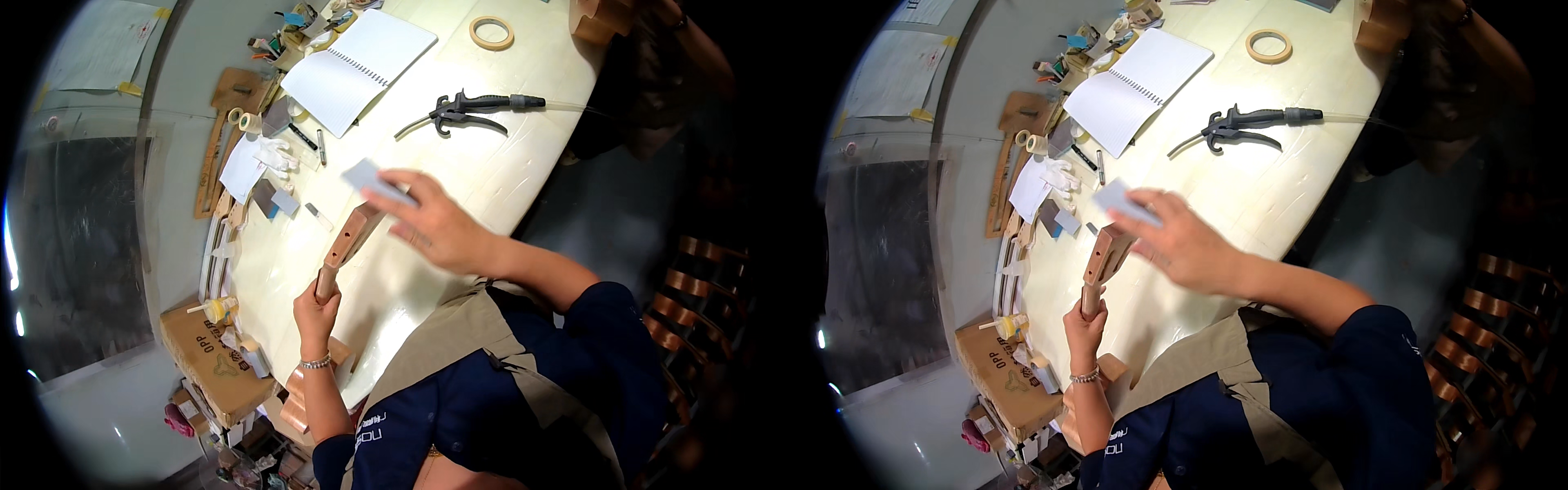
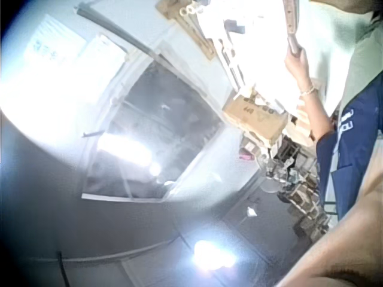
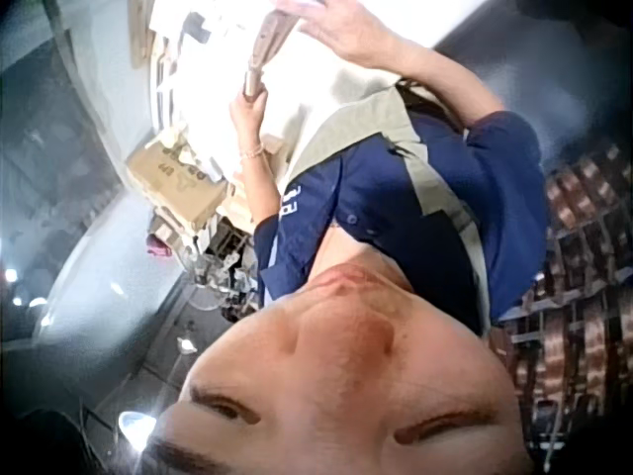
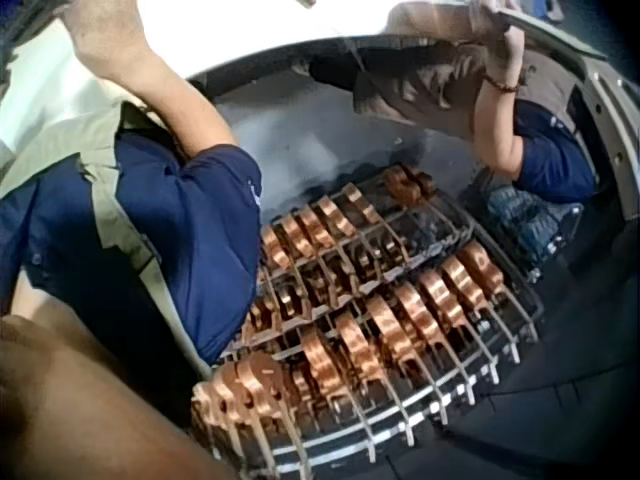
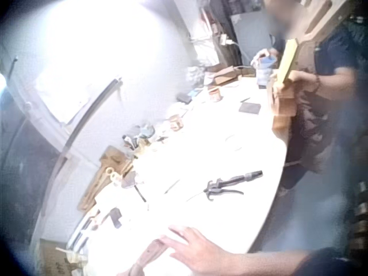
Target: The person sands the body and neck of a ukulele using a sanding block, wipes the surface by hand, hangs the instrument on a rack with others, and begins sanding a different one.
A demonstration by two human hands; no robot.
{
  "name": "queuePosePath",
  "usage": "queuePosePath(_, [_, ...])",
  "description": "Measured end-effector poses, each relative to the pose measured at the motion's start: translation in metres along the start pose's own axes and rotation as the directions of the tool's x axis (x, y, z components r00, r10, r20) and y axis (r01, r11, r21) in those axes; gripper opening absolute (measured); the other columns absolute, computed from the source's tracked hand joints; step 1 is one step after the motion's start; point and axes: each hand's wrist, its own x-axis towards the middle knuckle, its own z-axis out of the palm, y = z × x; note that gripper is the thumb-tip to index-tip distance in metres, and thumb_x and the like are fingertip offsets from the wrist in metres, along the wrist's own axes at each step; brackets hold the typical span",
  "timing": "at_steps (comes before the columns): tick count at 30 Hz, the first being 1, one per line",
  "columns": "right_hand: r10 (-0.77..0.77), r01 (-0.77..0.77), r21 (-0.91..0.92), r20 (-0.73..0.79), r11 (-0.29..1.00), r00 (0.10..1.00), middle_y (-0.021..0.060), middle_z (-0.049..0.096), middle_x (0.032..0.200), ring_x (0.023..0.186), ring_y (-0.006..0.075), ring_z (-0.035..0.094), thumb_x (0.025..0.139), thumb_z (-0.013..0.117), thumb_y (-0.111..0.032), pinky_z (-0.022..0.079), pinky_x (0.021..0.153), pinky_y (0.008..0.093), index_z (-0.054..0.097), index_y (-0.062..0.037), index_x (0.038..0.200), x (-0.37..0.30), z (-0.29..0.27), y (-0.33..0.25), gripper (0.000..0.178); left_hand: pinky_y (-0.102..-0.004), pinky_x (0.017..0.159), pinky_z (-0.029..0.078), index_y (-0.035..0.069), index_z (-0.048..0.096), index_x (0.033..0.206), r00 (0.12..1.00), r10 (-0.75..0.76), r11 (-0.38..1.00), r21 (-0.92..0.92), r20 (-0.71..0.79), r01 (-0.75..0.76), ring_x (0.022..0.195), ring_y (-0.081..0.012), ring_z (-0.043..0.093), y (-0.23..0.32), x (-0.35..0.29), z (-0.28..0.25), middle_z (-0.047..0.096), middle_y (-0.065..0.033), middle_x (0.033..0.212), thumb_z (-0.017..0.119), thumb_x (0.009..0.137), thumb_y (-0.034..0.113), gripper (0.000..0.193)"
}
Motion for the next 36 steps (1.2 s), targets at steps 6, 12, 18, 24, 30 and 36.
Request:
queuePosePath(6, [0.03, -0.026, -0.189, 0.022, 0.982, 0.999, 0.0186, 0.046, 0.121, 0.098, 0.0325, 0.048, 0.083, 0.06, -0.012, 0.042, 0.089, 0.0377, 0.047, -0.003, 0.127, -0.006, 0.009, 0.002, 0.047, -0.025, 0.053, 0.042, -0.001, 0.061, 0.077, 0.999, -0.025, 0.998, -0.057, -0.026, 0.023, 0.052, -0.0088, 0.047, -0.009, -0.02, -0.025, 0.055, -0.0066, 0.056, 0.066, 0.074, 0.01, 0.013])
queuePosePath(12, [-0.054, 0.054, -0.001, -0.069, 0.999, 0.996, 0.0183, 0.046, 0.121, 0.1, 0.0327, 0.048, 0.085, 0.058, -0.015, 0.041, 0.089, 0.0389, 0.049, -0.0029, 0.126, -0.012, 0.039, -0.042, 0.044, -0.0238, 0.05, 0.039, -0.004, 0.058, 0.075, 0.999, -0.033, 0.989, -0.146, -0.033, 0.028, 0.053, -0.0053, 0.041, -0.021, -0.027, -0.042, 0.051, -0.0015, 0.055, 0.066, 0.077, 0.009, 0.016])
queuePosePath(18, [-0.041, 0.035, 0.182, 0.029, 0.983, 0.999, 0.0159, 0.045, 0.124, 0.106, 0.032, 0.047, 0.082, 0.06, -0.008, 0.04, 0.092, 0.041, 0.048, -0.0061, 0.128, -0.013, 0.043, -0.048, 0.048, -0.0239, 0.05, 0.04, -0.003, 0.058, 0.075, 0.999, -0.002, 0.992, -0.123, -0.051, -0.005, 0.053, -0.0049, 0.042, -0.036, -0.035, -0.044, 0.051, -0.0021, 0.055, 0.065, 0.077, 0.008, 0.014])
queuePosePath(24, [0.158, -0.125, -0.433, 0.042, 0.893, 0.987, 0.0095, 0.051, 0.116, 0.097, 0.0273, 0.049, 0.084, 0.058, -0.021, 0.043, 0.081, 0.037, 0.051, -0.0092, 0.124, -0.025, 0.07, 0.041, 0.042, -0.0308, 0.053, 0.045, 0.006, 0.063, 0.107, 0.892, 0.362, 0.92, 0.259, -0.271, -0.295, 0.055, -0.0211, 0.056, -0.041, -0.038, -0.023, 0.06, -0.0092, 0.07, 0.064, 0.073, 0.002, 0.034])
queuePosePath(30, [0.132, -0.1, -0.312, 0.084, 0.945, 0.988, 0.0104, 0.04, 0.137, 0.126, 0.0265, 0.037, 0.09, 0.051, -0.026, 0.028, 0.105, 0.0443, 0.036, -0.0087, 0.137, -0.05, 0.095, 0.094, 0.053, -0.0362, 0.057, 0.046, 0.005, 0.049, 0.121, 0.933, 0.344, 0.813, 0.53, -0.102, -0.242, 0.068, -0.0262, 0.055, -0.071, -0.023, 0.083, 0.052, -0.0095, 0.081, 0.058, 0.07, -0.001, 0.052])
queuePosePath(36, [0.2, 0.009, -0.479, 0.382, 0.878, 0.902, 0.0059, 0.026, 0.148, 0.137, 0.0189, 0.021, 0.084, 0.056, -0.041, 0.003, 0.11, 0.0533, 0.028, -0.0122, 0.142, -0.083, 0.158, 0.093, 0.071, -0.034, 0.054, 0.045, 0.005, 0.05, 0.116, 0.934, 0.346, 0.842, 0.469, -0.091, -0.266, 0.068, -0.0233, 0.054, -0.077, -0.015, 0.121, 0.05, -0.0073, 0.08, 0.057, 0.07, -0.001, 0.047])
